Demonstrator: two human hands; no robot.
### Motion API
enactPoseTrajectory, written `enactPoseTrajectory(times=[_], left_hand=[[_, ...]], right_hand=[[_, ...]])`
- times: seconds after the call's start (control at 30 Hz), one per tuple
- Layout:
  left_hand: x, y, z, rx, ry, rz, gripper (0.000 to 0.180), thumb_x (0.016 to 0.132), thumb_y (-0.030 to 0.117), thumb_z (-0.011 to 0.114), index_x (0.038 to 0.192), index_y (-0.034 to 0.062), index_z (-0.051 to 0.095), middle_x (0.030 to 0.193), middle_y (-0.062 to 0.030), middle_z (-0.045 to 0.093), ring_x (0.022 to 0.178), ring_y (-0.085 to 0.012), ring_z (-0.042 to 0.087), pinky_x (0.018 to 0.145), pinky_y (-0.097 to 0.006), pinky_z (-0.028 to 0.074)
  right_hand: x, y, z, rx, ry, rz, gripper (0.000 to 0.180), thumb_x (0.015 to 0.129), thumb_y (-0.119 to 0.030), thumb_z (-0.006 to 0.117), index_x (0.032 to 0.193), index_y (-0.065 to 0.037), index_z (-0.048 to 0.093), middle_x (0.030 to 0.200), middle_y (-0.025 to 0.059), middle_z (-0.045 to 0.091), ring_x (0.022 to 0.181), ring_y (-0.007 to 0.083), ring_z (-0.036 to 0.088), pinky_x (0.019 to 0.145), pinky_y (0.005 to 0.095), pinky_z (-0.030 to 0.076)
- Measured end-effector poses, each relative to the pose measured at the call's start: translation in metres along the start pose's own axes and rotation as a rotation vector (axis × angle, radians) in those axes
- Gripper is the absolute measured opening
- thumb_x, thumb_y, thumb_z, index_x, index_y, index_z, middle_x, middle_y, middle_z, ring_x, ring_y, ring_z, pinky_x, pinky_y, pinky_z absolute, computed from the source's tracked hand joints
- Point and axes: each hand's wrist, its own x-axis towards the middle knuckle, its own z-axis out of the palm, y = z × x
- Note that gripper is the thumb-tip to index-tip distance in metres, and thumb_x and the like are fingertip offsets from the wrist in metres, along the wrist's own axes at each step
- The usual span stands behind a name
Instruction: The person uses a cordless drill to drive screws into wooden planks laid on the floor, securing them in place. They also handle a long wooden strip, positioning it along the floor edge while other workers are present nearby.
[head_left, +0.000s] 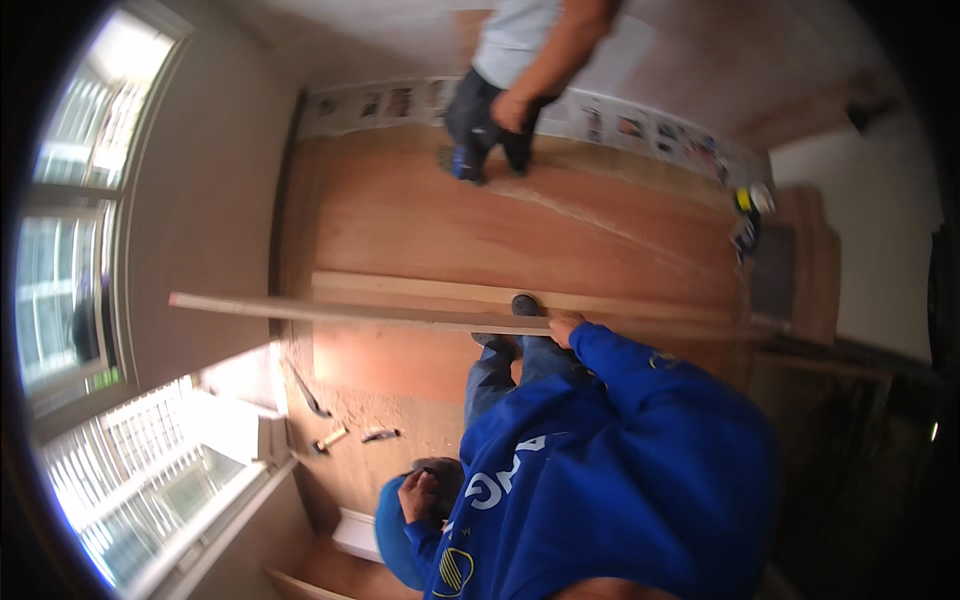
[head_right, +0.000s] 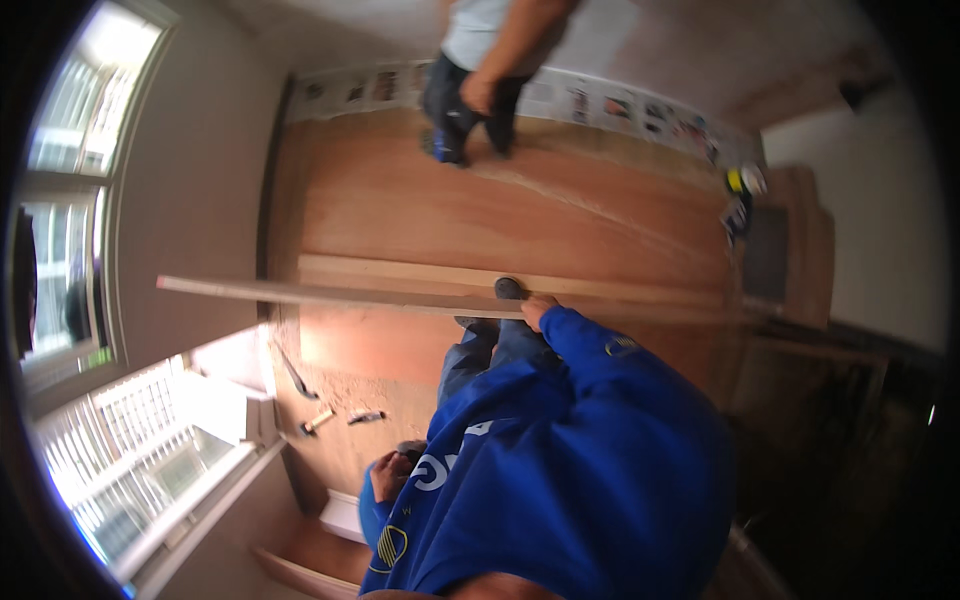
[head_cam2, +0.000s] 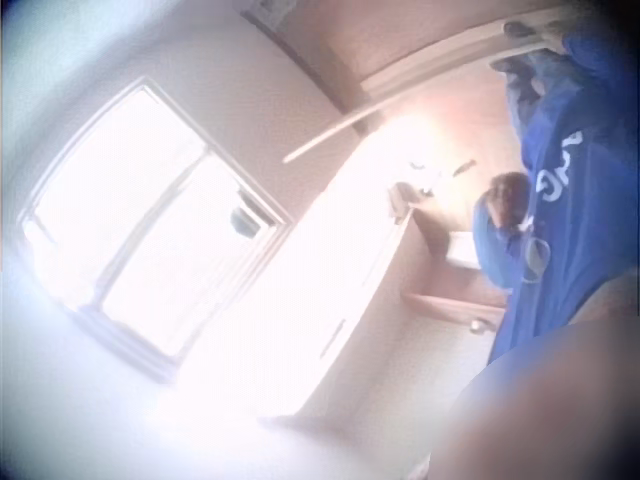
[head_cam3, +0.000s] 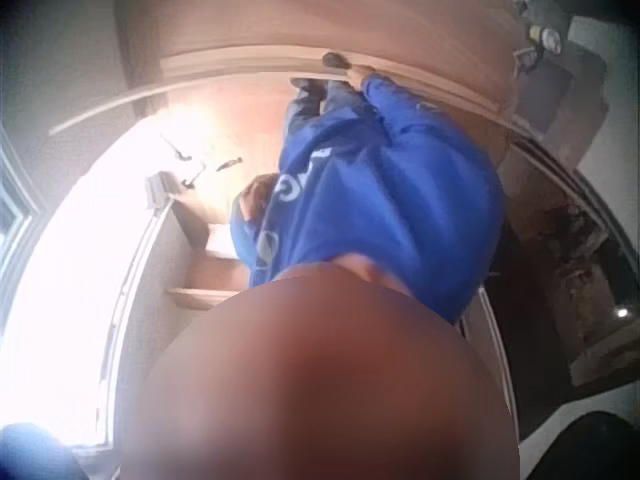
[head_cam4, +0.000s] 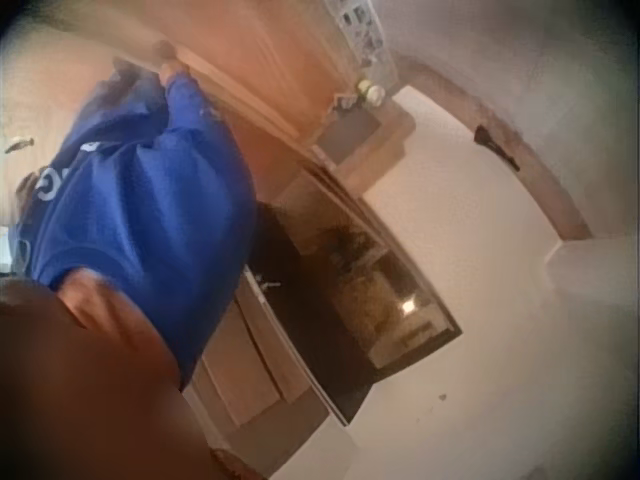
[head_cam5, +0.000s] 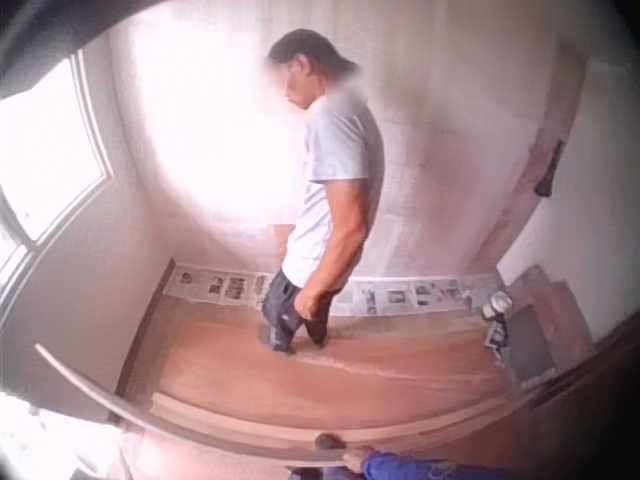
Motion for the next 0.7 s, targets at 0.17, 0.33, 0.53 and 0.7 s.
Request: enactPoseTrajectory(times=[0.17,0.33,0.53,0.7], left_hand=[[0.021,0.008,-0.008,0.138,-0.111,0.031,0.042,0.099,0.024,0.069,0.131,-0.0026,0.062,0.099,-0.0137,0.075,0.084,-0.0199,0.071,0.068,-0.031,0.057],[0.033,0.057,-0.007,0.282,-0.112,0.137,0.044,0.097,0.025,0.070,0.129,-0.0045,0.063,0.099,-0.0171,0.075,0.090,-0.0208,0.071,0.073,-0.032,0.056],[0.025,0.232,0.035,0.852,0.161,0.756,0.067,0.082,0.009,0.079,0.142,-0.0042,0.053,0.127,-0.0211,0.068,0.120,-0.0344,0.064,0.103,-0.041,0.051],[0.018,0.359,0.127,1.471,0.240,1.030,0.099,0.061,0.012,0.090,0.151,0.0179,0.049,0.164,-0.0126,0.036,0.154,-0.0325,0.027,0.122,-0.062,0.026]], right_hand=[[-0.005,0.006,-0.004,-0.055,-0.030,0.010,0.017,0.081,-0.010,0.066,0.091,-0.005,0.079,0.100,0.0219,0.075,0.100,0.0381,0.073,0.085,0.0494,0.058],[-0.002,0.019,0.017,-0.008,0.119,0.029,0.016,0.079,-0.011,0.067,0.087,-0.005,0.079,0.097,0.0202,0.076,0.097,0.0371,0.073,0.081,0.0492,0.058],[0.001,0.038,0.027,-0.084,0.127,0.046,0.026,0.089,-0.011,0.056,0.092,-0.007,0.081,0.096,0.0131,0.078,0.097,0.0333,0.074,0.078,0.0466,0.061],[-0.016,0.061,0.026,0.037,0.242,0.019,0.024,0.086,-0.012,0.058,0.088,-0.007,0.081,0.092,0.0126,0.078,0.090,0.0333,0.075,0.074,0.0481,0.061]])
